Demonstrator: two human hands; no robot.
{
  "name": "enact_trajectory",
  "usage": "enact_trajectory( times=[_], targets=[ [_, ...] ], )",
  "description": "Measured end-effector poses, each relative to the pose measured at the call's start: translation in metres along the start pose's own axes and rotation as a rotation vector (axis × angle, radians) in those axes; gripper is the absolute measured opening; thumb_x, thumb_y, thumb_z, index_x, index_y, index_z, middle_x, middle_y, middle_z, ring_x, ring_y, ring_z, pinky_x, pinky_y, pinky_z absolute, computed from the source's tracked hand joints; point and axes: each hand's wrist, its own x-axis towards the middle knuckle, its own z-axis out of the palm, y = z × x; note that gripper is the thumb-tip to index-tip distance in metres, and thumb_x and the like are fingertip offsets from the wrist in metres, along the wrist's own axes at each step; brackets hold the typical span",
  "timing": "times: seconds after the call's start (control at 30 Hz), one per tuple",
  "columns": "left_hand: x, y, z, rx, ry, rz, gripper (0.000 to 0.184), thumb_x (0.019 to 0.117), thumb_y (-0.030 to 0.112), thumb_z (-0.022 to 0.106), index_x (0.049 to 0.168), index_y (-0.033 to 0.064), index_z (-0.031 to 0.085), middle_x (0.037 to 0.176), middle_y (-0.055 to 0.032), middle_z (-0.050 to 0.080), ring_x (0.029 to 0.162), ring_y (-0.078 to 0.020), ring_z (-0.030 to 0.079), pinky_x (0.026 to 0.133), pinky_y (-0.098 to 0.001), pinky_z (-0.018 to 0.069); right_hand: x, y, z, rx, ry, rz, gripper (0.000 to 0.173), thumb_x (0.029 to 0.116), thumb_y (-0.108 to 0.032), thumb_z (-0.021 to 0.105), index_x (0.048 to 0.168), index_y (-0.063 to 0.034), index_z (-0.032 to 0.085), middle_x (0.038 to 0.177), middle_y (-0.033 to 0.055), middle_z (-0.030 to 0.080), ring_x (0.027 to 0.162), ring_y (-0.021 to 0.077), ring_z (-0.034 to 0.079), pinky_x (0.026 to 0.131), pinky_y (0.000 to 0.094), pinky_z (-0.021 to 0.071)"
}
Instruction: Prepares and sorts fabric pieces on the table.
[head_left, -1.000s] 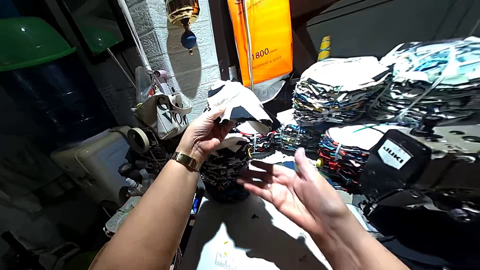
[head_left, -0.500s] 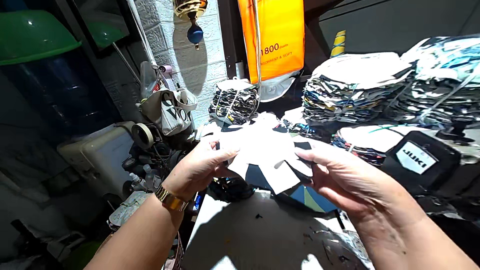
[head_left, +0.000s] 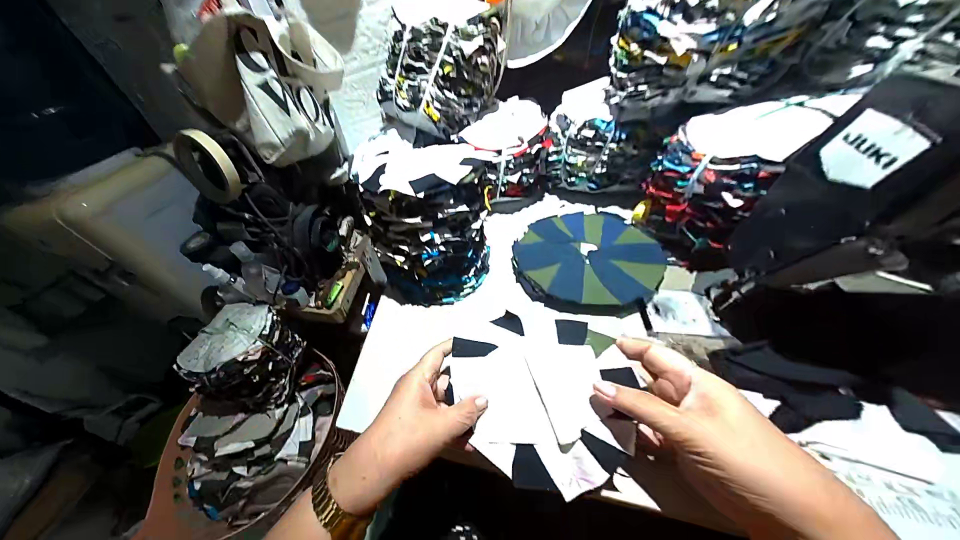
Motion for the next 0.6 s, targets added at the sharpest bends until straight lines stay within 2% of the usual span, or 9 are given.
enact_trajectory(
  times=[0.07,0.1,0.17,0.2,0.27,0.3,0.4,0.53,0.6],
  targets=[
    [0.001,-0.012,-0.001,0.164,0.044,-0.014,0.078,0.0964,0.014,0.069,0.161,0.0121,0.025,0.088,-0.0064,0.071,0.071,-0.0132,0.072,0.067,-0.0292,0.0631,-0.001,0.007,-0.01,-0.335,0.044,-0.088,0.068,0.084,-0.026,0.073,0.147,-0.0138,0.051,0.122,0.0036,0.068,0.09,0.012,0.069,0.072,0.0305,0.0595],
    [0.001,-0.016,-0.003,0.271,0.087,0.021,0.08,0.0966,0.017,0.069,0.161,0.0111,0.022,0.083,-0.0042,0.069,0.066,-0.012,0.071,0.064,-0.0287,0.0637,-0.001,0.007,-0.013,-0.504,0.087,-0.164,0.068,0.0857,-0.03,0.071,0.148,-0.0131,0.05,0.126,0.0046,0.066,0.083,0.0126,0.068,0.068,0.0333,0.0581],
    [-0.001,-0.024,-0.01,0.621,0.249,0.182,0.073,0.0958,0.028,0.067,0.158,0.0116,0.033,0.075,0.0035,0.064,0.062,-0.0067,0.063,0.06,-0.0266,0.0568,-0.003,0.002,-0.018,-0.809,0.156,-0.314,0.063,0.0915,-0.036,0.064,0.149,-0.0122,0.052,0.131,0.0102,0.062,0.082,0.0189,0.068,0.068,0.0441,0.0594],
    [-0.001,-0.026,-0.012,0.778,0.336,0.265,0.064,0.0963,0.032,0.066,0.154,0.0137,0.044,0.075,0.0046,0.063,0.062,-0.0075,0.06,0.06,-0.0294,0.0553,-0.004,-0.001,-0.02,-0.886,0.173,-0.381,0.058,0.0929,-0.033,0.062,0.146,-0.0102,0.055,0.128,0.013,0.062,0.081,0.023,0.067,0.066,0.0481,0.0579],
    [-0.002,-0.025,-0.008,0.941,0.432,0.449,0.038,0.0973,0.032,0.063,0.132,0.0168,0.067,0.084,0.0042,0.066,0.069,-0.0084,0.062,0.063,-0.0321,0.056,-0.005,-0.002,-0.02,-0.951,0.189,-0.455,0.042,0.0943,-0.035,0.059,0.129,-0.013,0.069,0.116,0.0072,0.066,0.078,0.018,0.067,0.063,0.0419,0.0584],
    [-0.002,-0.024,-0.002,0.968,0.429,0.534,0.028,0.0982,0.031,0.062,0.121,0.0182,0.073,0.087,0.0047,0.065,0.074,-0.0077,0.062,0.065,-0.0305,0.0555,-0.004,-0.001,-0.018,-0.961,0.189,-0.471,0.036,0.0945,-0.037,0.058,0.118,-0.0148,0.074,0.108,0.003,0.068,0.074,0.0142,0.065,0.061,0.0378,0.0572],
    [0.002,-0.02,0.023,0.972,0.294,0.675,0.019,0.0998,0.025,0.063,0.109,0.0178,0.077,0.101,0.0022,0.068,0.095,-0.0116,0.065,0.077,-0.0317,0.0571,-0.001,0.006,-0.006,-1.022,0.184,-0.487,0.032,0.0941,-0.039,0.057,0.099,-0.0151,0.077,0.092,-0.0004,0.063,0.065,0.0112,0.059,0.054,0.0344,0.052],
    [0.01,-0.029,0.046,0.97,0.157,0.723,0.016,0.0998,0.022,0.063,0.107,0.0159,0.076,0.103,-0.0004,0.07,0.102,-0.0163,0.066,0.081,-0.0327,0.0569,0.007,0.015,0.002,-1.104,0.203,-0.486,0.032,0.0921,-0.04,0.058,0.091,-0.0138,0.076,0.088,0.0027,0.061,0.073,0.0209,0.062,0.059,0.0428,0.0518],
    [0.011,-0.033,0.05,0.998,0.171,0.74,0.017,0.0988,0.022,0.064,0.109,0.0169,0.076,0.106,-0.0006,0.071,0.106,-0.0186,0.066,0.082,-0.0334,0.0576,0.008,0.019,0.005,-1.099,0.217,-0.505,0.028,0.09,-0.037,0.059,0.089,-0.0138,0.075,0.087,0.0022,0.061,0.074,0.0209,0.063,0.06,0.042,0.0518]
  ],
)
